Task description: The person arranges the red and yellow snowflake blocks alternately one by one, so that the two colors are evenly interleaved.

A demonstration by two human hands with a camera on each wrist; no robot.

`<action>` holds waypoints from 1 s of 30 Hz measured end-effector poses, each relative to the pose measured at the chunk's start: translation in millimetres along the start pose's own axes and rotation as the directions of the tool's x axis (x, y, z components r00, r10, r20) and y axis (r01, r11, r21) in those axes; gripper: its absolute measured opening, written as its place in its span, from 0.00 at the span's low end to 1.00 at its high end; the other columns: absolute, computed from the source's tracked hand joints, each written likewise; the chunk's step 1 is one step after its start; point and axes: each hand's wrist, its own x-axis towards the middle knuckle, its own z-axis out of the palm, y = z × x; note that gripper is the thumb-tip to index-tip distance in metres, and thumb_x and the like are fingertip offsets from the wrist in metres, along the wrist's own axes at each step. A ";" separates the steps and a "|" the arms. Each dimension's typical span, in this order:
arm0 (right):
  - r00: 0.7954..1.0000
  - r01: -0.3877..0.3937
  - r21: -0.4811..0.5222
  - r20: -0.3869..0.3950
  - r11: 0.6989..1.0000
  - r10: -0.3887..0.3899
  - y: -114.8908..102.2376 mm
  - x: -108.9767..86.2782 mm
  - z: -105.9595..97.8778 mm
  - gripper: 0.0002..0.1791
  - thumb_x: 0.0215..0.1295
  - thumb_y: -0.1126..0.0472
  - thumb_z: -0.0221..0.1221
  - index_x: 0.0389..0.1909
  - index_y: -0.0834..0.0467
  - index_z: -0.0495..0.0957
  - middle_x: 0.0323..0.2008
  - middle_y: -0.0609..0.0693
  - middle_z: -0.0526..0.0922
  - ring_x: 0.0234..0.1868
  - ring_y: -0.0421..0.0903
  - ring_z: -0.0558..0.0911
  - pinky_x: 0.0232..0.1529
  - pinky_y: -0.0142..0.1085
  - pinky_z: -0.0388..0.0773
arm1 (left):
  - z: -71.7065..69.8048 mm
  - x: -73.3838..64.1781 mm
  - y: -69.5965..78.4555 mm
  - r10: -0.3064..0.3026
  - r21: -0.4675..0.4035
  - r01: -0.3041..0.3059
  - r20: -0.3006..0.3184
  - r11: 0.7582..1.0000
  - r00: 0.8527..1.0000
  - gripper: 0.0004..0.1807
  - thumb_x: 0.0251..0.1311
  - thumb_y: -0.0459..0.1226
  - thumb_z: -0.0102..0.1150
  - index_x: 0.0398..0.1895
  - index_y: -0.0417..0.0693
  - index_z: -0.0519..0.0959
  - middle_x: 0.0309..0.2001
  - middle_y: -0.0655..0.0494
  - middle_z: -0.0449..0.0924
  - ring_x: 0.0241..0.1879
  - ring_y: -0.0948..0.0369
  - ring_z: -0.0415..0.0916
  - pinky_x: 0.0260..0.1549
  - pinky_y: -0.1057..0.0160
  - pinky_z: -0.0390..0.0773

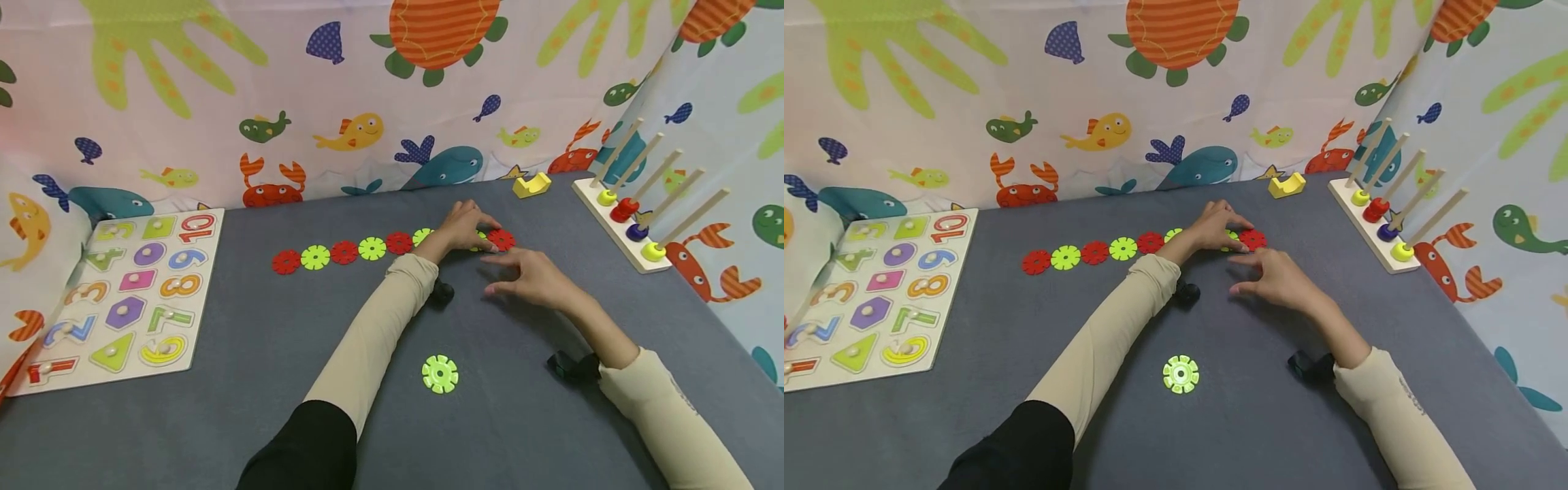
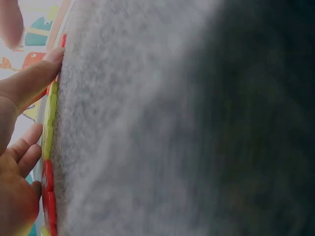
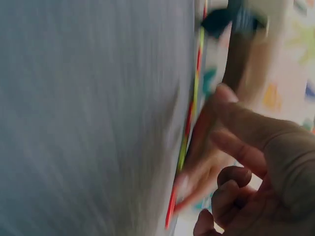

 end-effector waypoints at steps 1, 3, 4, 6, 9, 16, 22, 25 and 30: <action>0.999 0.041 0.004 0.019 0.999 -0.041 -7.7 -5.3 4.7 0.30 0.48 0.51 0.68 0.55 0.56 0.76 0.25 0.51 0.70 0.25 0.41 0.63 0.25 0.32 0.60 | 0.3 0.2 0.1 -0.004 -0.008 0.004 0.000 1.000 1.000 0.26 0.49 0.55 0.63 0.55 0.71 0.75 0.50 0.60 0.65 0.47 0.62 0.56 0.46 0.67 0.59; 0.991 0.121 0.016 0.059 0.992 -0.122 -24.2 -15.7 13.6 0.31 0.47 0.49 0.69 0.54 0.54 0.77 0.25 0.49 0.70 0.25 0.39 0.63 0.26 0.30 0.61 | 0.7 0.3 0.5 -0.008 -0.026 0.008 -0.003 1.000 1.000 0.26 0.49 0.55 0.63 0.54 0.71 0.75 0.50 0.60 0.65 0.47 0.62 0.55 0.46 0.67 0.59; 0.983 0.162 0.022 0.080 0.987 -0.163 -32.5 -20.2 18.1 0.32 0.46 0.48 0.69 0.54 0.53 0.77 0.24 0.48 0.70 0.25 0.39 0.63 0.27 0.29 0.61 | 0.9 0.3 0.6 -0.011 -0.037 0.011 -0.006 0.999 1.000 0.26 0.48 0.55 0.64 0.54 0.71 0.76 0.50 0.61 0.65 0.47 0.62 0.55 0.46 0.67 0.59; 0.962 0.242 0.042 0.119 0.969 -0.246 -47.9 -27.8 26.8 0.32 0.44 0.46 0.69 0.53 0.52 0.78 0.24 0.46 0.69 0.26 0.39 0.64 0.28 0.28 0.61 | 1.1 0.4 0.9 -0.015 -0.040 0.014 -0.013 0.999 1.000 0.26 0.48 0.55 0.64 0.54 0.71 0.76 0.50 0.61 0.65 0.47 0.62 0.55 0.46 0.68 0.59; 0.923 0.346 0.018 0.175 0.938 -0.344 -66.3 -35.4 38.9 0.34 0.40 0.43 0.70 0.53 0.49 0.78 0.25 0.43 0.70 0.27 0.37 0.65 0.30 0.28 0.60 | 1.6 1.0 1.0 -0.021 -0.034 0.020 -0.025 0.999 0.999 0.26 0.47 0.55 0.64 0.54 0.71 0.76 0.50 0.61 0.65 0.48 0.62 0.56 0.46 0.67 0.59; 0.901 0.363 -0.056 0.276 0.930 -0.335 -77.3 -41.5 54.5 0.33 0.38 0.45 0.71 0.52 0.41 0.78 0.23 0.40 0.64 0.27 0.34 0.57 0.32 0.30 0.54 | 2.6 1.8 0.4 -0.038 -0.026 0.037 -0.022 0.999 0.999 0.26 0.47 0.55 0.64 0.54 0.71 0.76 0.50 0.61 0.65 0.49 0.62 0.56 0.47 0.67 0.59; 0.886 0.406 -0.029 0.257 0.913 -0.385 -75.0 -41.3 56.6 0.28 0.40 0.47 0.71 0.49 0.40 0.80 0.23 0.40 0.59 0.28 0.33 0.55 0.33 0.32 0.51 | 1.8 1.4 0.7 -0.032 -0.027 0.032 -0.021 0.999 0.999 0.26 0.47 0.55 0.64 0.54 0.71 0.76 0.51 0.61 0.65 0.49 0.62 0.56 0.47 0.67 0.59; 0.877 0.432 -0.016 0.243 0.902 -0.415 -74.0 -41.1 58.1 0.26 0.41 0.47 0.71 0.48 0.40 0.80 0.23 0.39 0.55 0.28 0.33 0.54 0.33 0.32 0.50 | 2.3 1.9 0.2 -0.026 -0.027 0.026 -0.022 0.999 0.999 0.26 0.47 0.55 0.64 0.54 0.71 0.76 0.51 0.61 0.66 0.48 0.62 0.56 0.46 0.67 0.59; 0.862 0.473 -0.031 0.221 0.880 -0.456 -73.2 -41.3 59.7 0.25 0.42 0.46 0.70 0.47 0.41 0.81 0.22 0.39 0.57 0.28 0.32 0.54 0.33 0.31 0.50 | 2.7 1.3 -0.5 -0.029 -0.026 0.028 -0.022 0.999 0.999 0.27 0.47 0.55 0.64 0.54 0.70 0.76 0.51 0.61 0.66 0.49 0.62 0.56 0.47 0.67 0.59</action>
